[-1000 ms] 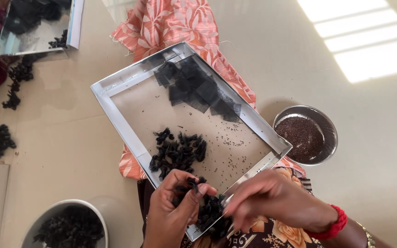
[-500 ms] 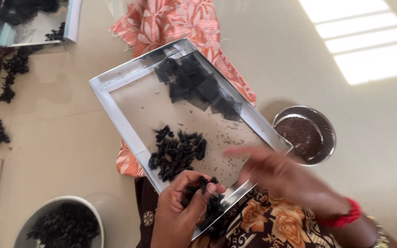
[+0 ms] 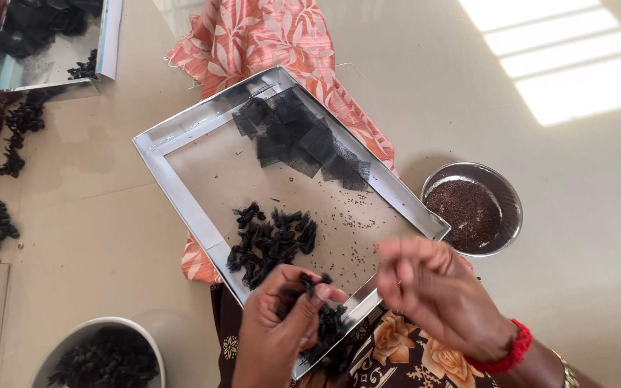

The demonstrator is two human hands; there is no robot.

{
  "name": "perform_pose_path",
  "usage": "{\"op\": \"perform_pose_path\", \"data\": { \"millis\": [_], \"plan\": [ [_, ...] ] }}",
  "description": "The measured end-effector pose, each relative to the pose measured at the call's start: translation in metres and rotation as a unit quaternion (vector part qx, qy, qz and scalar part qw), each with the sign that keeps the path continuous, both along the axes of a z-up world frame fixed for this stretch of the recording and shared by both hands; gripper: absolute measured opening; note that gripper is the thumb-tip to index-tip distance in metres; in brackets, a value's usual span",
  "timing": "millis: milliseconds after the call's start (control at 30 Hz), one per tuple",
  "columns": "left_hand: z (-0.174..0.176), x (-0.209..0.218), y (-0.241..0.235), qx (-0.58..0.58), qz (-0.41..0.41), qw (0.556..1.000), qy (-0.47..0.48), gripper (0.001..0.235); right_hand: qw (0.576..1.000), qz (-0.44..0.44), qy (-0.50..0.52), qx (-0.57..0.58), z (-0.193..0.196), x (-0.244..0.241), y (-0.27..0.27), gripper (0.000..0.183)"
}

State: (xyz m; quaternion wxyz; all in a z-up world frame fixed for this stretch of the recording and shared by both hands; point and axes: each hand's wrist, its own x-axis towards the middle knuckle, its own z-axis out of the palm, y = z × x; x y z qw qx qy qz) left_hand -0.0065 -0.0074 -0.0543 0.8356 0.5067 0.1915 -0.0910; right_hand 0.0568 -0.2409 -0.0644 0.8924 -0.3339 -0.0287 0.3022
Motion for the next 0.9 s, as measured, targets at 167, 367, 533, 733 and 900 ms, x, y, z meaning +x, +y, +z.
{"op": "perform_pose_path", "data": {
  "millis": [167, 367, 533, 733, 900],
  "plan": [
    [0.004, 0.0, -0.01, -0.045, -0.044, 0.998, 0.012, 0.015, 0.928, 0.002, -0.197, -0.316, 0.016, 0.02, 0.027, 0.049],
    [-0.016, -0.007, -0.011, -0.088, -0.008, 0.995, 0.056, 0.014, 0.74, 0.093, -0.489, -0.452, 0.012, 0.002, 0.04, 0.073],
    [-0.022, -0.008, -0.009, -0.173, 0.083, 0.98, 0.043, 0.011, 0.661, -0.001, -0.615, -0.431, 0.008, 0.003, 0.036, 0.077],
    [-0.012, -0.006, -0.011, -0.165, 0.073, 0.979, 0.098, 0.017, 0.611, 0.033, -0.698, -0.373, 0.021, 0.01, 0.014, 0.057],
    [-0.004, -0.008, 0.005, -0.17, 0.054, 0.983, 0.049, 0.014, 0.654, -0.061, -0.528, -0.538, 0.006, 0.04, -0.05, 0.047]
  ]
}}
